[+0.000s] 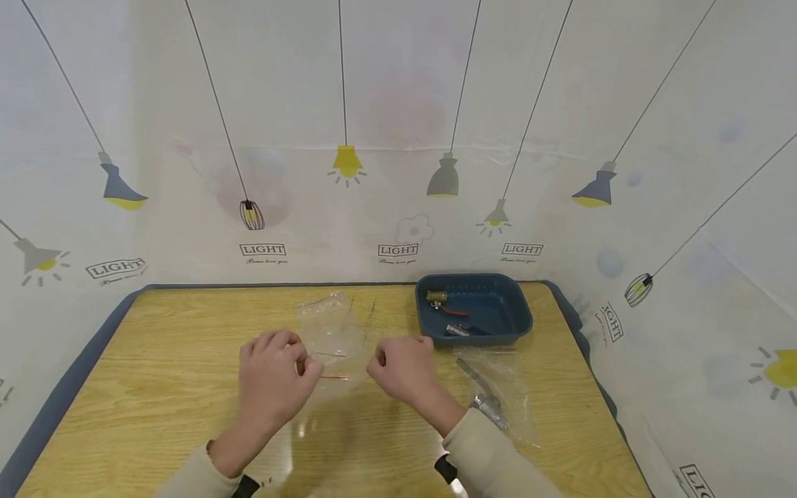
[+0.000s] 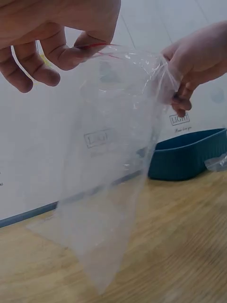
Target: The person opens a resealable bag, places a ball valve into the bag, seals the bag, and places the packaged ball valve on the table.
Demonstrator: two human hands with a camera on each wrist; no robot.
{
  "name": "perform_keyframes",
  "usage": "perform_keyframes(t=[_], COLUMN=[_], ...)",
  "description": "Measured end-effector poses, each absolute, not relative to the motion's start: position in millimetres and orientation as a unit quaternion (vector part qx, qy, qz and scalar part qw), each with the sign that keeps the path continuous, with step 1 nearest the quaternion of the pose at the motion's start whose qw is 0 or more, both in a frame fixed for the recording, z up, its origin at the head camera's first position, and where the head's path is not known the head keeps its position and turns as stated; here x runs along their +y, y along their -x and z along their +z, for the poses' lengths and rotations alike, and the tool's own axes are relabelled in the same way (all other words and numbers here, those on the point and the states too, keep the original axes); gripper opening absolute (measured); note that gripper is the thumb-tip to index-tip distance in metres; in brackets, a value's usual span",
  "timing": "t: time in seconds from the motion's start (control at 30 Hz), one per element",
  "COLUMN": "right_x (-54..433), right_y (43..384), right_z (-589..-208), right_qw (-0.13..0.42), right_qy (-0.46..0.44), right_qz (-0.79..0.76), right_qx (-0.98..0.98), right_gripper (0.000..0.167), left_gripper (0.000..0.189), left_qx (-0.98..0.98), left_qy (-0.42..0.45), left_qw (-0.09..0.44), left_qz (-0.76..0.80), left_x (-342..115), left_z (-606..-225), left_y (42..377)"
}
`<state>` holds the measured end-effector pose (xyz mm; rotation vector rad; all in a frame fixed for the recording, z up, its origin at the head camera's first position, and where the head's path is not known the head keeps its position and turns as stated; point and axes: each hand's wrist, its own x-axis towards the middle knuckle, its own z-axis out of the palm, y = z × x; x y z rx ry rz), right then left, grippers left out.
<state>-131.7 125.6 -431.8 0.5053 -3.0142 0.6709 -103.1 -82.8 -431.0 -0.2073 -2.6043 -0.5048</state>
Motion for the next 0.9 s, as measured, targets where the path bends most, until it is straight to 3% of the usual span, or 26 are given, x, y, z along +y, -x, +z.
perform_keyframes(t=[0.23, 0.5, 0.73, 0.9], right_x=[129, 129, 125, 125], right_y=[133, 132, 128, 127], right_z=[-440, -446, -450, -462], right_qw=[-0.030, -0.036, 0.037, 0.131], right_qy=[-0.166, -0.178, -0.197, -0.207], right_qz=[0.189, 0.160, 0.100, 0.051], right_qx=[-0.967, -0.970, -0.975, -0.968], right_gripper=[0.039, 0.040, 0.038, 0.020], left_gripper=[0.021, 0.012, 0.014, 0.014], left_qx=[-0.964, -0.960, -0.951, -0.956], left_qy=[0.093, 0.121, 0.142, 0.140], left_qw=[0.216, 0.237, 0.265, 0.248], left_qz=[-0.121, -0.083, -0.069, -0.074], left_x=[-83, -76, -70, -66], left_z=[-442, -454, -461, -462], left_y=[103, 105, 110, 112])
